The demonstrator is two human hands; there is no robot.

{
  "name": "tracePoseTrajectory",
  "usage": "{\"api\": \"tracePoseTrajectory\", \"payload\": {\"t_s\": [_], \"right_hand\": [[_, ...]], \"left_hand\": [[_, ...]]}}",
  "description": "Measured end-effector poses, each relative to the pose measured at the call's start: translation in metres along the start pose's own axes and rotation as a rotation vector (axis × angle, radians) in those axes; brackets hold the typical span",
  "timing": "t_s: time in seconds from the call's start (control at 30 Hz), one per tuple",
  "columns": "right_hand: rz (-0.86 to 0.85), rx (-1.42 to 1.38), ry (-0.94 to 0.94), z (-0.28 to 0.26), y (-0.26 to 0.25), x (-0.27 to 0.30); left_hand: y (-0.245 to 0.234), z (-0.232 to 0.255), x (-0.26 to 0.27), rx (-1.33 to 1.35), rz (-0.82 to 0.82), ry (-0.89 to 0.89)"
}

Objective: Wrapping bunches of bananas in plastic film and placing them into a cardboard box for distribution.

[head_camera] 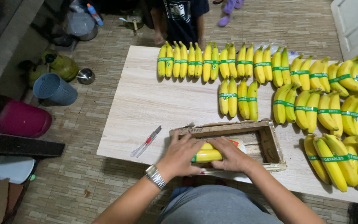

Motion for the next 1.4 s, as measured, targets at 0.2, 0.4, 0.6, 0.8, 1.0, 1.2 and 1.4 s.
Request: {"api": "tracePoseTrajectory", "payload": {"t_s": [0.2,0.4,0.6,0.8,1.0,1.2,1.4], "right_hand": [[0.157,-0.001,-0.004,-0.019,-0.018,0.026],[0.346,0.617,0.215,0.044,0.003,0.107],[0.404,0.530,0.276,0.052,0.012,0.109],[0.544,0.654,0.241,0.047,0.013,0.103],[0.539,0.587,0.273,0.044,0.008,0.098],[0.561,0.611,0.293,0.045,0.011,0.100],[0.633,0.590,0.221,0.018,0.000,0.110]], "left_hand": [[0.017,-0.016,-0.025,-0.019,-0.043,0.030],[0.002,-0.011,-0.046,-0.045,-0.224,0.026],[-0.026,0.019,-0.043,-0.086,-0.497,-0.092],[-0.035,0.013,-0.011,0.080,-0.559,-0.236],[-0.008,0.005,0.023,0.375,-0.465,-0.311],[0.069,-0.001,0.042,0.061,-0.264,-0.130],[0.089,-0.015,0.051,0.128,-0.133,-0.102]]}}
Point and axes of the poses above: each hand's wrist, its own x-axis away from the middle knuckle, its own y-axis out of the palm, z = x × y, the point moved 7 cm from there along -x, towards the middle knuckle
